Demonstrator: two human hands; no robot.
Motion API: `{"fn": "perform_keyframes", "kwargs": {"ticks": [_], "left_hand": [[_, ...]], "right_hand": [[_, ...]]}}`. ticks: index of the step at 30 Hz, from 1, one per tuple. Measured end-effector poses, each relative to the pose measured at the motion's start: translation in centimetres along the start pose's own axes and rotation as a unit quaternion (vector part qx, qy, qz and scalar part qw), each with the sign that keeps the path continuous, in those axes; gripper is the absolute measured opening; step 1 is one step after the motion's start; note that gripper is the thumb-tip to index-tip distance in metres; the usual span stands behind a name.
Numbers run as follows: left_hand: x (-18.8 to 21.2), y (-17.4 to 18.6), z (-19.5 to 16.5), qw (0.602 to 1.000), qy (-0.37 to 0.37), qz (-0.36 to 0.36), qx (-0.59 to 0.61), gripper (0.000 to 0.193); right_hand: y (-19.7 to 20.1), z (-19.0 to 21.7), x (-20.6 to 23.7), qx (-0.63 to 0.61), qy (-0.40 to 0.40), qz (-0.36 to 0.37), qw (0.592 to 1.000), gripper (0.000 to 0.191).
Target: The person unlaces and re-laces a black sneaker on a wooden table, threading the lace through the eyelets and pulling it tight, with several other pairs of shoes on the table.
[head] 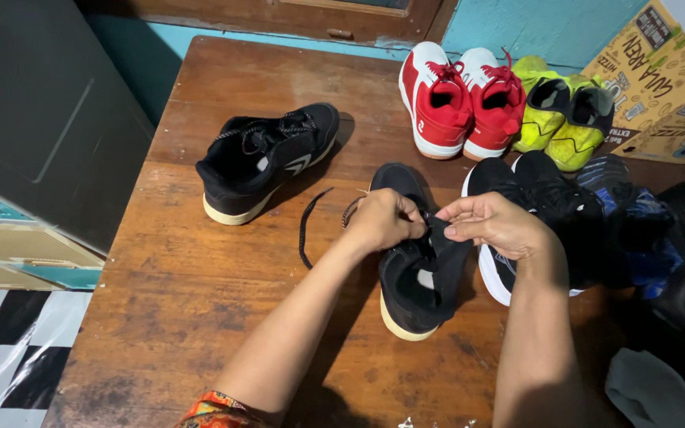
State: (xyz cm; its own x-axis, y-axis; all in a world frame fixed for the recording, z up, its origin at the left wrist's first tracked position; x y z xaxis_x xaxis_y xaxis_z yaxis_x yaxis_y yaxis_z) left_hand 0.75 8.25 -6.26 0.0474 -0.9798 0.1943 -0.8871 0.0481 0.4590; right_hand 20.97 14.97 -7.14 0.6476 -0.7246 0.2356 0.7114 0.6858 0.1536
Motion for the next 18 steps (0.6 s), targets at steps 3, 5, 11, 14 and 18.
{"fn": "perform_keyframes", "kwargs": {"ticks": [3,5,11,14,18], "left_hand": [[0.5,0.2,-0.7,0.999,-0.015,-0.014,-0.036,0.016],[0.7,0.0,-1.2,0.998,-0.032,-0.025,-0.052,0.015],[0.9,-0.4,-1.6,0.995,-0.043,-0.062,-0.069,0.012],[0.9,-0.4,-1.6,0.995,-0.052,-0.063,-0.056,0.013],[1.0,-0.3,-1.8,0.994,-0.058,-0.069,-0.054,0.013]], "right_hand": [[-0.1,0.1,0.0,0.024,-0.013,-0.008,1.000,0.039],[-0.3,0.2,-0.1,0.022,-0.011,-0.008,1.000,0.039],[-0.6,0.4,-0.2,0.042,-0.002,-0.019,0.999,0.039],[-0.9,0.5,-0.3,0.033,0.007,-0.019,0.999,0.039],[-1.0,0.6,-0.3,0.035,0.008,-0.021,0.999,0.038]]}}
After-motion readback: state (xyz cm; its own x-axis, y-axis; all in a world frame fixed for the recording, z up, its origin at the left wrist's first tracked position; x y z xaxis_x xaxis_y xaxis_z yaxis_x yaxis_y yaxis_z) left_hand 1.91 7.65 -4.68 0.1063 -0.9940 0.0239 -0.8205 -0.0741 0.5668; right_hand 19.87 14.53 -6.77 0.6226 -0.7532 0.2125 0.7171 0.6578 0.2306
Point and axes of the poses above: each hand's wrist, its own x-axis away from the middle knuckle, its own y-axis out of the back of the hand, z = x × y, the point moved 6 cm from there along -x, towards the middle knuckle, and after that the axes turned 14 degrees about y, right-handed, at the moved point
